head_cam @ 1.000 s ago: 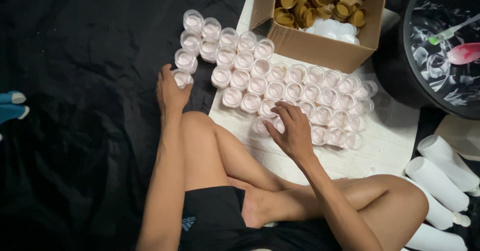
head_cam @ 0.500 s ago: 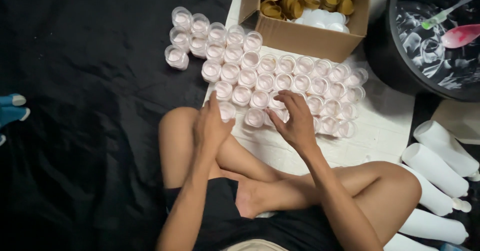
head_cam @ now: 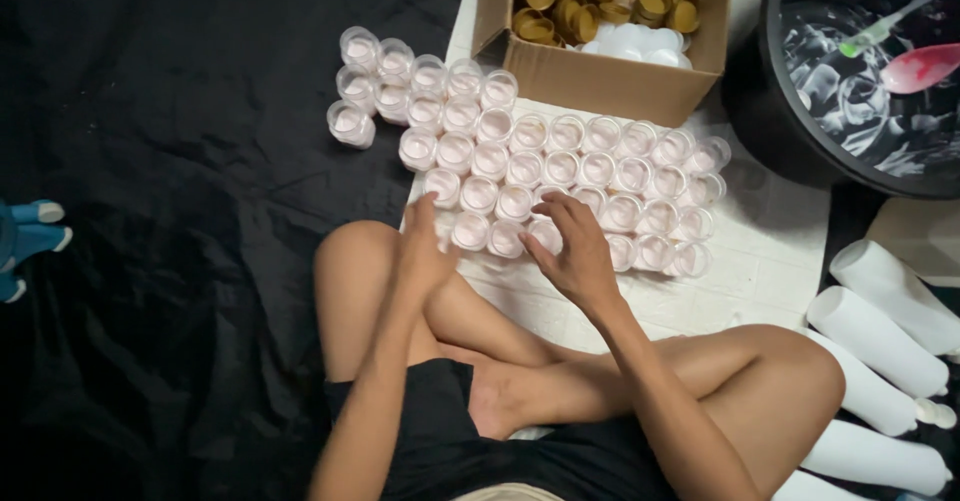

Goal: The person sits cross-legged on the floor and arranges small clear plastic containers filled with a pink substance. They then pick up white plastic caps from a cardboard box and place them onto the containers one by one.

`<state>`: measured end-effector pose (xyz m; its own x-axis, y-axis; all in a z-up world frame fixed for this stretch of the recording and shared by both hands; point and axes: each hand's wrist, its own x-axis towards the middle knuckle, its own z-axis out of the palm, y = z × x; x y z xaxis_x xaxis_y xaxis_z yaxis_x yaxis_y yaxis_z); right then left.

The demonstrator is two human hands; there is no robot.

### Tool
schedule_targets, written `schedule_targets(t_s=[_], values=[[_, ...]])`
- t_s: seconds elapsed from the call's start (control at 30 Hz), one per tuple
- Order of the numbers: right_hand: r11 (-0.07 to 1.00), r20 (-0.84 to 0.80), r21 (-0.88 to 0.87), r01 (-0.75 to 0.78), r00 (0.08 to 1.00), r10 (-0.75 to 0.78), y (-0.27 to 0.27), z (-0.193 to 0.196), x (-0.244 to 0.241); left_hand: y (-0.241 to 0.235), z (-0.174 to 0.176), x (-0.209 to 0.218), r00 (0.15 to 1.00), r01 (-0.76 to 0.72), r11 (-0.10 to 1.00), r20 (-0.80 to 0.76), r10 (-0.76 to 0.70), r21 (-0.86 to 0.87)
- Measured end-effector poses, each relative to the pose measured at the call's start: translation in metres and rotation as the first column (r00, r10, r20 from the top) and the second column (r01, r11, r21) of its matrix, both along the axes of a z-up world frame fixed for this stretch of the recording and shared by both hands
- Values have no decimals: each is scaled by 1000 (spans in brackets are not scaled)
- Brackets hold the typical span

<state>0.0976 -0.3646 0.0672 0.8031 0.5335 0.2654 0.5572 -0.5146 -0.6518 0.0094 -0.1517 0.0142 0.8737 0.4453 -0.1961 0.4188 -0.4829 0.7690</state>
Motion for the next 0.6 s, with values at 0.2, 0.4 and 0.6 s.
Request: schedule_targets(t_s=[0.2,0.4,0.6], values=[[998,-28,-52,-29,999,28,1,-4,-4,107,-11,35,966,-253,917,139,219,308],[996,-21,-89,-17,1000,15,9,-7,-4,172,-55,86,959,-282,912,108,261,297],[994,-15,-107,19,1000,-20,10,-12,-1,166,-61,87,965,-252,884,37,259,393]])
